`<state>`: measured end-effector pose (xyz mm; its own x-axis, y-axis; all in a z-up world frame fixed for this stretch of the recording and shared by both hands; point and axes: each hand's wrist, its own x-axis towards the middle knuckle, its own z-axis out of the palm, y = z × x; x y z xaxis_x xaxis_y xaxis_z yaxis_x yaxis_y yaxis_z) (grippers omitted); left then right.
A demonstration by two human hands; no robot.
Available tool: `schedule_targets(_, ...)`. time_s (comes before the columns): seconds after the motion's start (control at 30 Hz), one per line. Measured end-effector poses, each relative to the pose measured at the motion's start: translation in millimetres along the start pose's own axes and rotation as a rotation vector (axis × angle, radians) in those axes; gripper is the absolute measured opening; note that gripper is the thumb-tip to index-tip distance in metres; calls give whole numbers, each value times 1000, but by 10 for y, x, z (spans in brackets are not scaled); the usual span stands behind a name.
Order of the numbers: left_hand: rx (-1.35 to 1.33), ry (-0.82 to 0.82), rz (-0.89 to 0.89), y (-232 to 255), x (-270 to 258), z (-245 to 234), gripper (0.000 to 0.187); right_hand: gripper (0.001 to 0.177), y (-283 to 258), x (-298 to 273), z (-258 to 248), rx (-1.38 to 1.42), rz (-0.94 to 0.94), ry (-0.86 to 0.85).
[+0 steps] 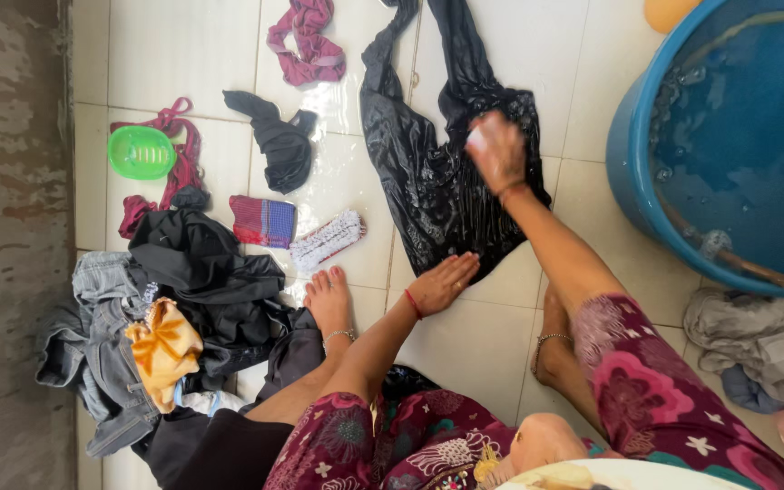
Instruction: The person washes black clothes by hand in a blue bucket and on a tiled floor, using soap and a brush to scrub the fabric before rinsing it in the water.
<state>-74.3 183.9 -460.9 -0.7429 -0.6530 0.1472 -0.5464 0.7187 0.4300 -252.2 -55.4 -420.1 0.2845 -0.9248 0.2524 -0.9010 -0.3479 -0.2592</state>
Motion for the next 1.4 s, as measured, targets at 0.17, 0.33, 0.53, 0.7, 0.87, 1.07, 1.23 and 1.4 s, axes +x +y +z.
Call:
schedule_targets(0.17,-90,-165,203,-57,-24,349,58,50,-566,-860,-165,826,-404,-566)
schedule_targets(0.33,-115,-193,209,-12,-58,292,60,50,-88,131,89,194,-431,-41)
schedule_targets(0.53,-21,-176,212,-28,-17,256,60,53,-182,-16,-63,335,-116,-196)
schedule_targets(0.7,-56,-220,285,-43,-24,356,53,52,-897,-905,-77,503,-1008,-280)
schedule_targets(0.87,-113,-129,288,-31,-24,354,51,60,-910,328,530,368,-641,65)
schedule_targets(1.07,-61,-112,261,38,-30,186,51,21,-686,461,648,380,-566,1)
schedule_targets(1.23,-107,-123,280,11,-23,245,51,39,-251,-1181,-160,260,-808,-318)
schedule_targets(1.4,8,-122,253,59,54,61,51,53,436,-427,-44,114,-335,-15)
